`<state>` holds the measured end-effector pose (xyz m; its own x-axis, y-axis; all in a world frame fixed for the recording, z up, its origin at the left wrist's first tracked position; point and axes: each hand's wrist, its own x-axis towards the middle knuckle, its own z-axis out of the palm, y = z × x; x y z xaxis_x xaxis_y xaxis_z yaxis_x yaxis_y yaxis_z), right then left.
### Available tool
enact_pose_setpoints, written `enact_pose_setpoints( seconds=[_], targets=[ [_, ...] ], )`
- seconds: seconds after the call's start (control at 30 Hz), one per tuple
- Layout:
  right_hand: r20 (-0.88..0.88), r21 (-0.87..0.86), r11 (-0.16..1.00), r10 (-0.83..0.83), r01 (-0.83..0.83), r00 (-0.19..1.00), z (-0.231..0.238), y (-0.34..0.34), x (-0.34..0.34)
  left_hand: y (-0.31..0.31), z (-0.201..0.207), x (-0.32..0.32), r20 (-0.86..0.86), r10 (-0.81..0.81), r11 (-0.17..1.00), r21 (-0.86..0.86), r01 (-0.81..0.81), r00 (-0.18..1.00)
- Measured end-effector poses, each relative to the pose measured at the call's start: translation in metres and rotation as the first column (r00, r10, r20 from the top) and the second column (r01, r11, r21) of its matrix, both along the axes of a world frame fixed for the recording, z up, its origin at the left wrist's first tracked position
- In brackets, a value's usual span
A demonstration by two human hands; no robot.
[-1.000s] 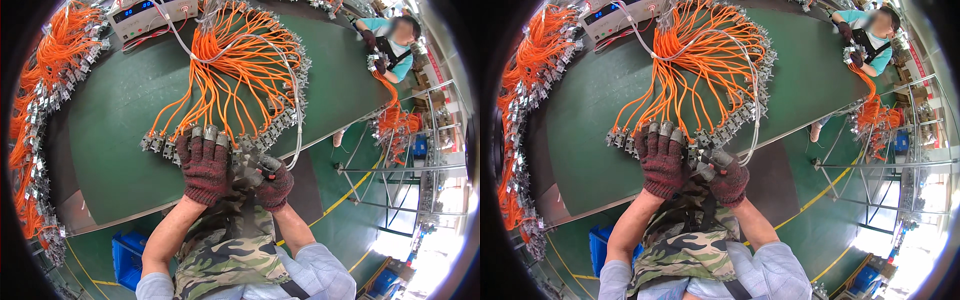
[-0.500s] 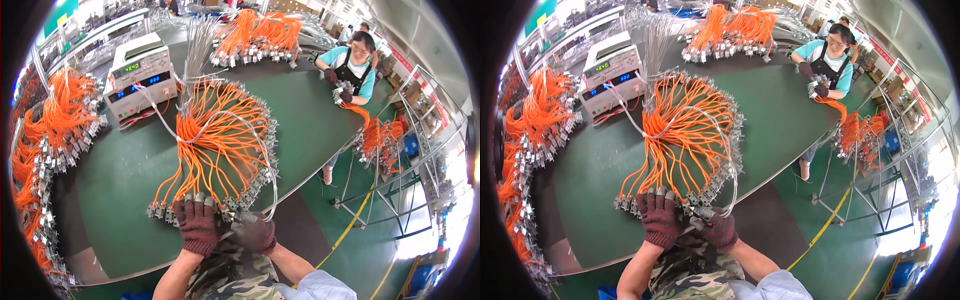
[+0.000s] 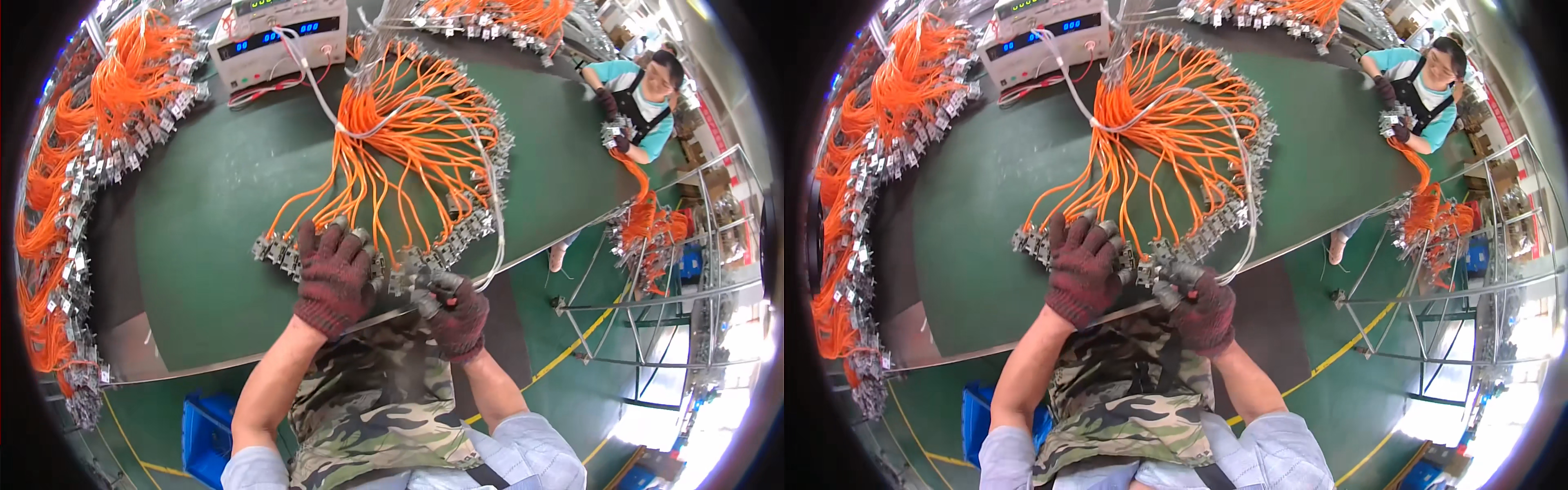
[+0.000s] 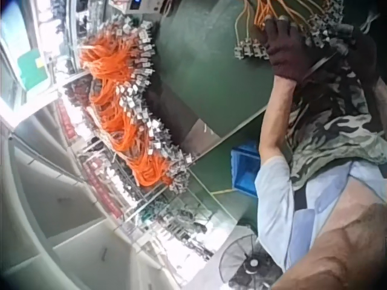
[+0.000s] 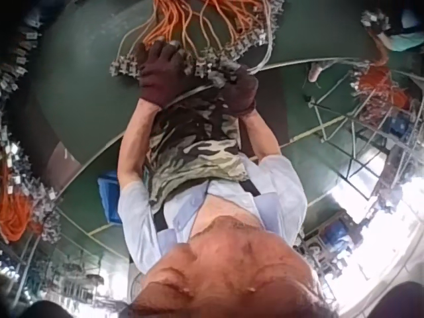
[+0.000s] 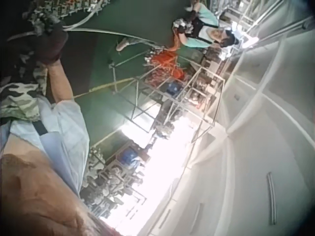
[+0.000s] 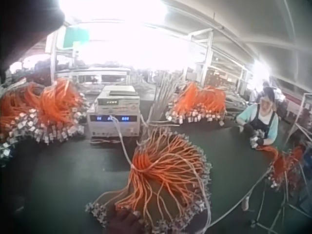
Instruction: The recorder is testing multiple electronic wire harnesses using a specialized testing device on a factory assembly line.
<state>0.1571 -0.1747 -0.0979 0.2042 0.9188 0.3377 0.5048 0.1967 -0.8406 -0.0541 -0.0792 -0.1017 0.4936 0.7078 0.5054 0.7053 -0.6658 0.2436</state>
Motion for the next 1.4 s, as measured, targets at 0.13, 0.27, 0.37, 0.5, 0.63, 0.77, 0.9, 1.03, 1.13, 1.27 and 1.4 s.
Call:
enact_pose_setpoints(
  seconds=[0.13, 0.27, 0.37, 0.5, 0.63, 0.77, 0.9, 1.03, 1.13, 1.27, 1.4],
  targets=[
    [-0.033, 0.017, 1.000, 0.015, -0.015, 0.999, -0.005, 0.005, -0.007, 0.001, -0.006, -0.010, -0.029, -0.021, 1.000, -0.014, 0.021, 0.999],
    [0.064, 0.020, 0.999, 0.040, -0.041, 0.997, -0.006, 0.012, -0.014, 0.000, -0.008, -0.009, -0.055, -0.029, 0.999, -0.033, 0.027, 0.998],
    [0.015, 0.015, 0.999, 0.044, -0.045, 0.999, -0.008, 0.018, -0.020, -0.001, -0.010, -0.009, -0.063, -0.030, 0.998, -0.057, 0.027, 0.998],
    [0.000, 0.018, 0.999, 0.048, -0.048, 0.999, -0.014, 0.023, -0.025, -0.002, -0.010, -0.009, -0.035, -0.031, 0.997, -0.076, 0.028, 0.999],
    [0.054, -0.012, 0.999, 0.046, -0.046, 0.997, -0.014, 0.025, -0.025, -0.004, -0.009, -0.010, -0.037, -0.032, 0.994, -0.108, 0.027, 0.999],
    [0.125, -0.015, 0.997, 0.071, -0.070, 0.990, -0.016, 0.022, -0.020, -0.005, 0.000, -0.013, -0.139, -0.037, 0.993, -0.116, 0.021, 0.990],
    [-0.015, -0.029, 0.998, 0.062, -0.063, 0.998, -0.022, 0.020, -0.015, -0.004, 0.030, -0.046, -0.007, 0.018, 0.999, 0.043, -0.018, 1.000],
    [-0.089, -0.012, 0.998, 0.053, -0.054, 0.995, -0.036, 0.026, -0.013, 0.023, 0.020, -0.122, 0.041, 0.177, 0.966, -0.198, -0.166, 0.983],
    [-0.073, -0.013, 0.999, 0.042, -0.043, 0.996, -0.039, 0.029, -0.009, 0.023, -0.012, -0.137, 0.145, 0.100, 0.895, -0.446, -0.025, 0.984],
    [0.109, -0.010, 1.000, -0.002, 0.003, 0.994, -0.026, 0.034, 0.008, -0.005, -0.028, -0.085, 0.173, 0.118, 0.938, -0.342, -0.052, 0.978],
    [-0.204, -0.017, 1.000, -0.021, 0.018, 0.979, -0.031, 0.044, 0.042, -0.018, -0.037, -0.041, 0.209, 0.150, 0.943, -0.324, -0.076, 0.966]
  ],
)
